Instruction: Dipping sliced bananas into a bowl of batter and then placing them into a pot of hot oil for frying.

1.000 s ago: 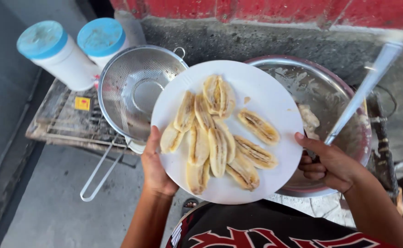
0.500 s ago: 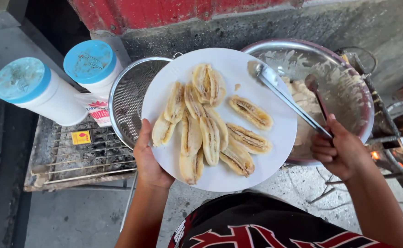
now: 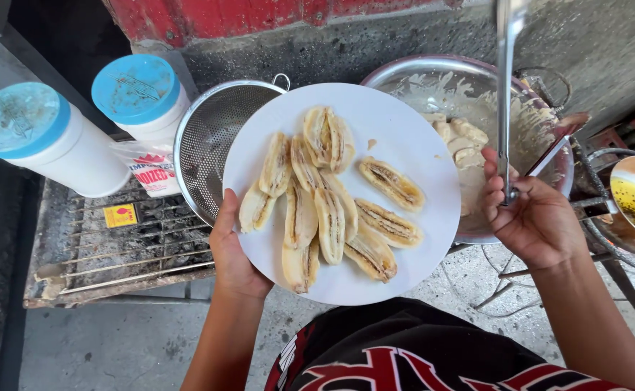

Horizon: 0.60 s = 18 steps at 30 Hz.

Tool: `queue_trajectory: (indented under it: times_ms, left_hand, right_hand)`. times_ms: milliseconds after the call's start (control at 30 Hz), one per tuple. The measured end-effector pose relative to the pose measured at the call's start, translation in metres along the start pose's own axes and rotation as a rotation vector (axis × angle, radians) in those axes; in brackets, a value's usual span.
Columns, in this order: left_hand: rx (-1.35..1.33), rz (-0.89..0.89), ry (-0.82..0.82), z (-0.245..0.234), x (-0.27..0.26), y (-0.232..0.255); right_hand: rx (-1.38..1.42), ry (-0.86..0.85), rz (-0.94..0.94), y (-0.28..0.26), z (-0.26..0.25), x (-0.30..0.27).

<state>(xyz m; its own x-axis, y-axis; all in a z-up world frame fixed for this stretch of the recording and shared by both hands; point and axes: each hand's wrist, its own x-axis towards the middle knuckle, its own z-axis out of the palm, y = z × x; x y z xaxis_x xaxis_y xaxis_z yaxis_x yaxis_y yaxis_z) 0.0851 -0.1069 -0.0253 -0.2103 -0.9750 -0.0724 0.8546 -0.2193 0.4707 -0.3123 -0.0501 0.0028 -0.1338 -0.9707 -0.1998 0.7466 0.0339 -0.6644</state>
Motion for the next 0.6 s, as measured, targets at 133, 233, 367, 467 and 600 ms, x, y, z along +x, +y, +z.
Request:
queue_trajectory:
  times_ms: [133, 233, 367, 467, 600]
  left_hand:
    - [0.028, 0.019, 0.026, 0.005, -0.006, -0.002]
    - [0.038, 0.02, 0.057, 0.012, -0.012, -0.01]
    - [0.079, 0.063, 0.112, 0.023, -0.022, -0.023]
    - [0.097, 0.089, 0.139, 0.041, -0.027, -0.041]
    - [0.109, 0.113, 0.132, 0.065, -0.032, -0.08]
  right_hand:
    - [0.257, -0.08, 0.083, 0.0, 0.014, -0.006]
    - [0.43, -0.142, 0.132, -0.006, 0.024, -0.014]
    - [0.526, -0.221, 0.171, -0.017, 0.021, -0.017]
    - [0.415, -0.276, 0.174, -0.041, -0.003, -0.013]
    - [0.412, -0.378, 0.267, -0.092, -0.07, -0.007]
